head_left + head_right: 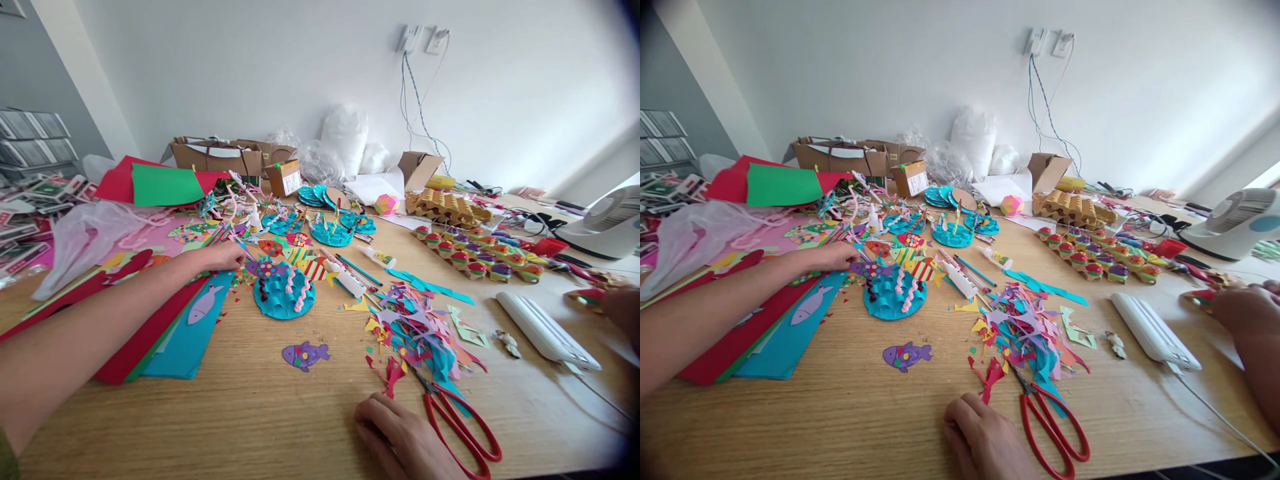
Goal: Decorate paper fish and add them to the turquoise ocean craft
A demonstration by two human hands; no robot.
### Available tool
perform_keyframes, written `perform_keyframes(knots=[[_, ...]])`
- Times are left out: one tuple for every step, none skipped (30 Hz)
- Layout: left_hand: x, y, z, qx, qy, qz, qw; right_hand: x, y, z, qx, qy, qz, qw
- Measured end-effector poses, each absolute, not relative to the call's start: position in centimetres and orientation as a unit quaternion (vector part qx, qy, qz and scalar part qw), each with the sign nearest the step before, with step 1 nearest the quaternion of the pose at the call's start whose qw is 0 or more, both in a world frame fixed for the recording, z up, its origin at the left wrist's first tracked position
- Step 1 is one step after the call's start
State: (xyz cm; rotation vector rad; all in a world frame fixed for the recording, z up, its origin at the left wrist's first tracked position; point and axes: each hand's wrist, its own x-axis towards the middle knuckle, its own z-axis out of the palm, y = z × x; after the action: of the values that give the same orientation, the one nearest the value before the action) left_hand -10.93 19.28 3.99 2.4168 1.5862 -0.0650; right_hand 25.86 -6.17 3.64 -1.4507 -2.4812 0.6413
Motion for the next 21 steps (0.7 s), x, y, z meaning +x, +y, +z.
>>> perform_keyframes(knots=[[-10.9,19.3,4.0,0.828,0.545,-0.034,0.128,25.9,-6.2,3.6,-0.49,-0.838,0.218,0.1],[-10.9,19.3,4.0,0.825,0.548,-0.05,0.131,25.9,-6.1,3.6,-0.489,-0.838,0.219,0.101],[-10.9,19.3,4.0,0.821,0.551,-0.065,0.134,25.9,-6.1,3.5,-0.489,-0.838,0.221,0.102],[-10.9,19.3,4.1,0.818,0.554,-0.072,0.137,26.0,-6.1,3.5,-0.49,-0.837,0.222,0.1],[-10.9,19.2,4.2,0.815,0.557,-0.076,0.14,26.0,-6.1,3.5,-0.49,-0.837,0.223,0.099],[-10.9,19.2,4.4,0.813,0.559,-0.078,0.143,26.0,-6.1,3.4,-0.491,-0.837,0.224,0.096],[-11.0,19.1,4.6,0.811,0.561,-0.079,0.147,26.0,-6.0,3.4,-0.491,-0.836,0.224,0.093],[-11.0,19.0,4.9,0.809,0.562,-0.078,0.152,26.0,-6.0,3.4,-0.492,-0.837,0.224,0.09],[-11.0,18.9,5.1,0.807,0.564,-0.076,0.157,26.0,-6.0,3.4,-0.491,-0.837,0.224,0.089],[-11.0,18.8,5.4,0.806,0.565,-0.072,0.162,26.0,-6.0,3.5,-0.49,-0.838,0.224,0.088],[-11.0,18.7,5.7,0.804,0.567,-0.068,0.166,26.0,-5.9,3.5,-0.489,-0.839,0.224,0.087],[-11.1,18.5,6.0,0.802,0.569,-0.062,0.169,25.9,-5.9,3.5,-0.488,-0.839,0.223,0.089],[-11.1,18.3,6.2,0.8,0.572,-0.055,0.172,25.9,-5.9,3.5,-0.486,-0.84,0.223,0.091],[-11.1,18.1,6.4,0.797,0.576,-0.047,0.174,25.9,-5.9,3.6,-0.485,-0.841,0.222,0.094],[-11.1,17.9,6.5,0.794,0.581,-0.038,0.175,26.0,-6.0,3.6,-0.484,-0.841,0.221,0.098],[-11.1,17.6,6.7,0.79,0.587,-0.026,0.175,26.0,-6.0,3.6,-0.484,-0.841,0.22,0.103],[-11.2,17.3,6.9,0.786,0.593,-0.012,0.174,26.0,-6.0,3.6,-0.482,-0.841,0.221,0.11],[-11.3,16.9,7.2,0.782,0.599,0.003,0.172,26.0,-6.1,3.6,-0.481,-0.84,0.223,0.12],[-11.4,16.5,7.6,0.779,0.603,0.019,0.169,26.0,-6.1,3.6,-0.48,-0.837,0.226,0.133],[-11.4,15.9,8.0,0.778,0.605,0.036,0.166,26.0,-6.2,3.7,-0.482,-0.833,0.229,0.149],[-11.4,15.2,8.5,0.778,0.605,0.053,0.162,25.9,-6.2,3.9,-0.485,-0.826,0.234,0.168]])
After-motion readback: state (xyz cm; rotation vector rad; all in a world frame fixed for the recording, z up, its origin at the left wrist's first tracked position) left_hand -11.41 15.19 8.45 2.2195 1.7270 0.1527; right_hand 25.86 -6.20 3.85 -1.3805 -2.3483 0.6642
